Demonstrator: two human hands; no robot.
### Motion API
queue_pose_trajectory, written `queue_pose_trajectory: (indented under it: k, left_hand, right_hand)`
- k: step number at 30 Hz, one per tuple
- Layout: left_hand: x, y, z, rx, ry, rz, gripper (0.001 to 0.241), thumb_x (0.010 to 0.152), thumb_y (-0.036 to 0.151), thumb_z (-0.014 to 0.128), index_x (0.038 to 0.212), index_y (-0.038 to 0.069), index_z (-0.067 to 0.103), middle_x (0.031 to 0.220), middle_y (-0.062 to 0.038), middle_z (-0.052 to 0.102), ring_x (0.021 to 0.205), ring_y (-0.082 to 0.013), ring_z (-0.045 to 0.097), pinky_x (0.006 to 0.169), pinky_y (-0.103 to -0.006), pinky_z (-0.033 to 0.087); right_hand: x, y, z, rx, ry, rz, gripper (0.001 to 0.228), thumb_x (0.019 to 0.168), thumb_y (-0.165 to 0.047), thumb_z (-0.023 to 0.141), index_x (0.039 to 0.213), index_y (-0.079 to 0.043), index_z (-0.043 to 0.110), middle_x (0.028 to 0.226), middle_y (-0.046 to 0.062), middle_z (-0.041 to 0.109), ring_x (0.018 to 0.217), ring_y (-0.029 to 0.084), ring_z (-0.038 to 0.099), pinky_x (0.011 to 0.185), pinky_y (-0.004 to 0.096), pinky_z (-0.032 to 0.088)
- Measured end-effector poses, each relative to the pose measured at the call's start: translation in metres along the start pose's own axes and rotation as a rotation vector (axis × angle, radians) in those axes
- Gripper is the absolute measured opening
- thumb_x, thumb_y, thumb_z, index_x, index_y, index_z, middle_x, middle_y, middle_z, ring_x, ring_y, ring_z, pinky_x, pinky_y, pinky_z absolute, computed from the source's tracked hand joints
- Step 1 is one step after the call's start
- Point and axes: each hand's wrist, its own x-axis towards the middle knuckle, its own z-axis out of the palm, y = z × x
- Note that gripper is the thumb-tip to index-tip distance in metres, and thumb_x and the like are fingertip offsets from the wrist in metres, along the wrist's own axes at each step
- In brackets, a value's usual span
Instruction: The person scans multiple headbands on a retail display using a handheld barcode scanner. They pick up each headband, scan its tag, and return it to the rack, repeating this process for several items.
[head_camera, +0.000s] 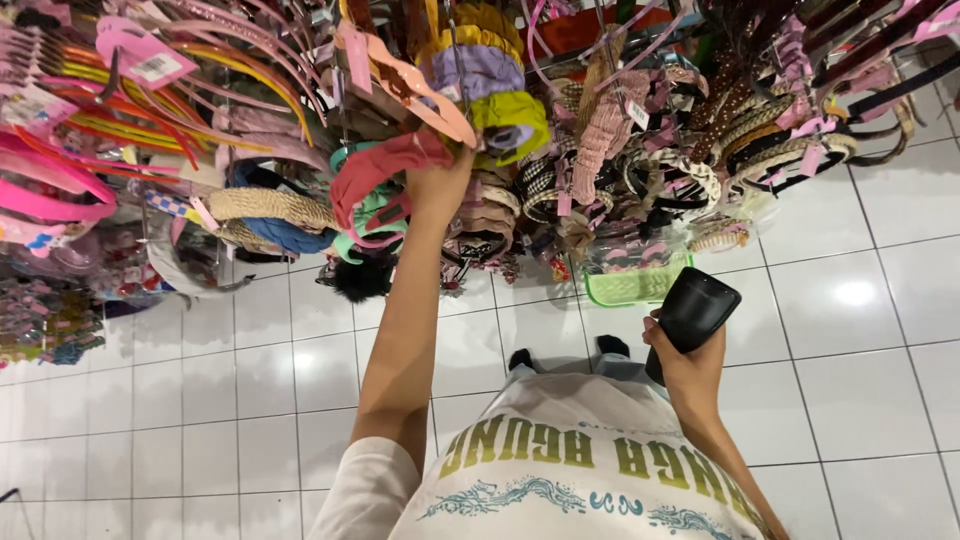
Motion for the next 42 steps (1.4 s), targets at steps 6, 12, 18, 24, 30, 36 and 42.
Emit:
queue_pose_trajectory:
  k: [6,12,18,24,30,36,42]
  left_hand:
    - [-0.001,0.002,0.003,-0.134,0.101,0.411,0.036,0.094,0.032,0.077,0.116,0.006,0.068,0.113,-0.01,0.075,0.105,-0.0274,0.071,0.092,-0.039,0.053]
    - [-0.035,0.036,-0.033,-0.21,-0.052,0.293,0.034,0.093,0.026,0.074,0.121,0.009,0.065,0.111,-0.007,0.075,0.103,-0.0232,0.072,0.092,-0.0349,0.055]
    - [-0.049,0.053,-0.043,-0.285,-0.024,0.347,0.036,0.096,0.021,0.075,0.127,0.007,0.064,0.124,-0.009,0.073,0.112,-0.0216,0.068,0.096,-0.0354,0.051]
    - [-0.107,0.043,-0.045,-0.398,-0.058,0.401,0.025,0.108,0.018,0.064,0.13,0.005,0.061,0.127,-0.008,0.07,0.121,-0.0245,0.065,0.106,-0.0388,0.049]
    - [-0.169,0.035,-0.055,-0.723,-0.239,-0.005,0.03,0.107,0.032,0.051,0.121,0.009,0.063,0.126,-0.004,0.069,0.085,-0.0149,0.068,0.068,-0.0283,0.047]
    - [-0.19,0.033,-0.068,-1.005,-0.166,-0.209,0.056,0.111,0.05,0.035,0.122,0.005,0.067,0.097,-0.003,0.062,0.076,-0.0145,0.059,0.065,-0.0276,0.048]
    - [-0.203,0.021,-0.066,-1.391,-0.237,-0.303,0.056,0.11,0.052,0.042,0.124,0.002,0.062,0.101,-0.008,0.063,0.091,-0.0164,0.064,0.081,-0.0316,0.055]
  right_hand:
    - [-0.004,-0.006,0.0,-0.051,-0.001,0.021,0.039,0.09,0.0,0.073,0.12,-0.003,0.048,0.101,0.008,0.068,0.083,0.016,0.067,0.073,0.031,0.055]
    - [0.0,-0.004,0.0,-0.018,-0.034,0.034,0.038,0.09,0.002,0.072,0.118,-0.003,0.048,0.099,0.008,0.068,0.082,0.016,0.067,0.072,0.031,0.055]
    - [0.005,0.009,0.0,-0.015,-0.092,0.02,0.036,0.09,0.004,0.072,0.117,-0.002,0.049,0.098,0.009,0.068,0.081,0.017,0.067,0.072,0.031,0.056]
    - [0.013,-0.004,0.014,0.044,-0.21,-0.051,0.038,0.089,0.003,0.07,0.121,-0.002,0.05,0.101,0.008,0.068,0.086,0.016,0.069,0.075,0.031,0.058]
    - [0.03,-0.02,0.049,-0.065,-0.401,-0.068,0.035,0.086,-0.001,0.078,0.116,0.001,0.059,0.1,0.009,0.073,0.086,0.015,0.071,0.076,0.03,0.059]
    - [0.041,-0.055,0.1,-0.174,-0.654,-0.139,0.047,0.079,-0.005,0.086,0.119,-0.002,0.06,0.095,0.003,0.066,0.079,0.01,0.064,0.07,0.028,0.055]
    - [0.025,-0.025,0.115,-0.224,-0.812,-0.176,0.052,0.076,-0.004,0.089,0.119,0.0,0.059,0.102,0.004,0.069,0.086,0.01,0.065,0.076,0.028,0.057]
